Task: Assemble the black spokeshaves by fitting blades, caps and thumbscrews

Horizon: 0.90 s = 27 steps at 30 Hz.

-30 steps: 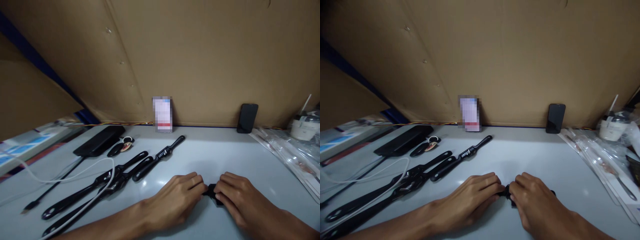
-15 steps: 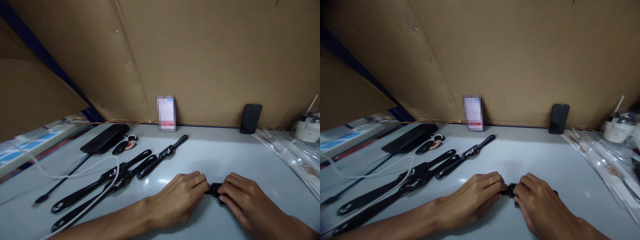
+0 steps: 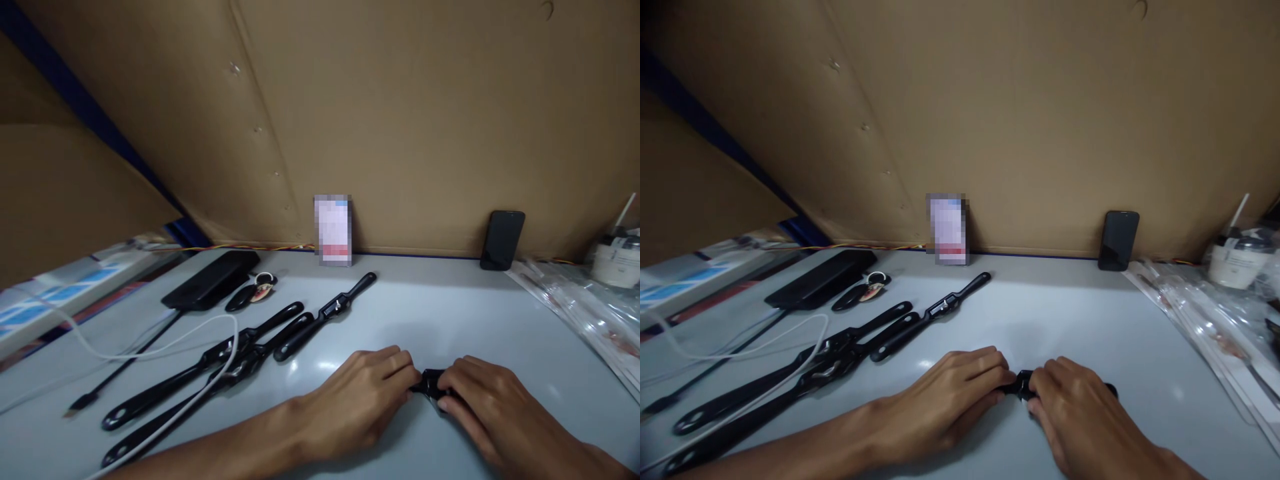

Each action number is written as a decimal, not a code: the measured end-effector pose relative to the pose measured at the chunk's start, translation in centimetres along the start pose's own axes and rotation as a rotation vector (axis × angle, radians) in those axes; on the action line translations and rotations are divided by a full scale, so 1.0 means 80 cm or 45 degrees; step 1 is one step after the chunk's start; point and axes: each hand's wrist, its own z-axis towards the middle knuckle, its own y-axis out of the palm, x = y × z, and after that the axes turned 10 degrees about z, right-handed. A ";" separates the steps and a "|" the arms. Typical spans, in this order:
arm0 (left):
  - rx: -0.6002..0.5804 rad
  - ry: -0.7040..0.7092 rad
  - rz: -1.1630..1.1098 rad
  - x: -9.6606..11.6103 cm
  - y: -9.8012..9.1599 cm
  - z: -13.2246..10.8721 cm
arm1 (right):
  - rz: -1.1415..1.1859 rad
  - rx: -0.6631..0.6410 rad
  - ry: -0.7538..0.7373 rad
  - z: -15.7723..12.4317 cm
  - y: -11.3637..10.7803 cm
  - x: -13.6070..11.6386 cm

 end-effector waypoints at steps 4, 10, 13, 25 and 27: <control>-0.002 0.001 -0.006 0.000 0.001 0.000 | 0.123 -0.042 0.041 0.000 -0.008 -0.006; -0.005 0.005 -0.006 -0.001 0.001 -0.001 | 0.080 -0.044 -0.032 0.006 -0.015 -0.002; -0.002 -0.002 0.001 0.000 0.000 -0.001 | -0.003 -0.045 -0.100 0.005 -0.016 -0.002; 0.014 0.004 0.000 -0.001 0.002 -0.001 | -0.193 -0.002 -0.302 0.003 -0.015 0.001; 0.020 0.002 -0.002 -0.001 0.002 -0.001 | -0.211 -0.049 -0.320 0.004 -0.018 -0.001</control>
